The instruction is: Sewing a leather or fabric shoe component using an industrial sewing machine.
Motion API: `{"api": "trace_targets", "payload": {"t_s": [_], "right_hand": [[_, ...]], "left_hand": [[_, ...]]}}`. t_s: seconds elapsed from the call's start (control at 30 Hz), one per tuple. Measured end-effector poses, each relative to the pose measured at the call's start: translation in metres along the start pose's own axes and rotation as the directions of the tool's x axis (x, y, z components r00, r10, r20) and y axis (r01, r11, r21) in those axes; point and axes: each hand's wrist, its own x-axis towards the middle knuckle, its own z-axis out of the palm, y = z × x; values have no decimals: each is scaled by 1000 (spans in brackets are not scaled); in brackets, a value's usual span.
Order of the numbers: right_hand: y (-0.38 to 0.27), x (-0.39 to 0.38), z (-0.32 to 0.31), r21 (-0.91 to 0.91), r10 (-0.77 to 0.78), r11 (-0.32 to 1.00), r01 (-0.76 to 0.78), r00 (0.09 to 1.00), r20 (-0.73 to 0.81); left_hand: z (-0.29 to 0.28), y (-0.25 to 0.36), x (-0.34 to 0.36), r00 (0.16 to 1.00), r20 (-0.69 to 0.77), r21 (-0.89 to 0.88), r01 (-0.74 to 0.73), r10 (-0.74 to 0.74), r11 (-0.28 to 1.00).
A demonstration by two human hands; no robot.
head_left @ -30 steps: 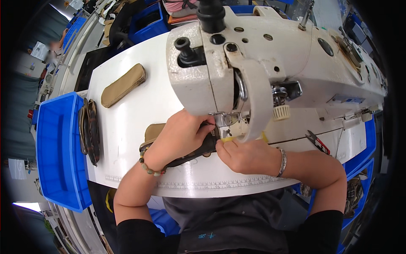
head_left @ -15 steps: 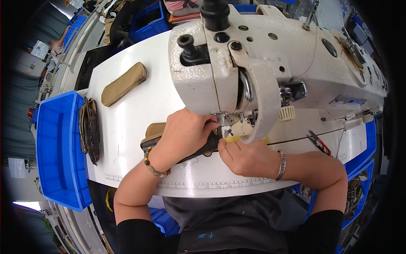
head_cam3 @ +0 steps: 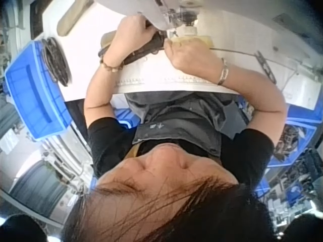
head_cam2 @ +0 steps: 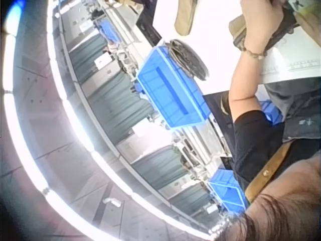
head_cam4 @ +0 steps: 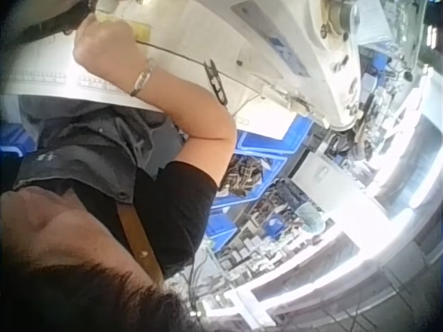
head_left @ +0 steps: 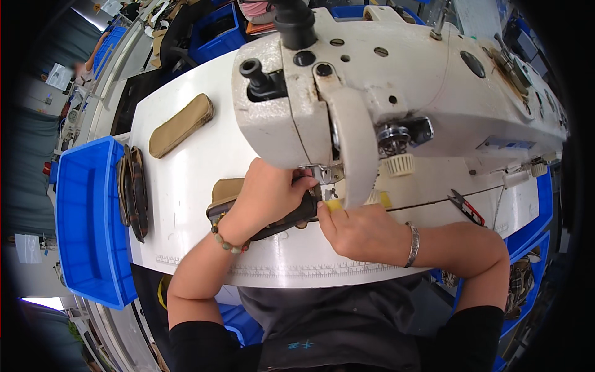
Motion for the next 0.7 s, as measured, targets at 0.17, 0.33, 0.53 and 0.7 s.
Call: {"api": "trace_targets", "payload": {"t_s": [0.17, 0.33, 0.53, 0.7], "right_hand": [[13, 2, 3, -44, 36, 998, -35, 999, 30], [27, -7, 22, 46, 131, 990, -132, 991, 35], [28, -4, 30, 135, 124, 984, -115, 991, -56], [33, -13, 33, 95, 89, 992, -85, 995, -35]], "left_hand": [[4, -15, 9, 975, -142, 108, -155, 170, 982], [9, -25, 24, 999, 26, -178, -28, 33, 984], [42, -108, 48, 988, 90, -209, -104, 126, 972], [37, -87, 45, 981, 16, -245, -182, 191, 952]]}}
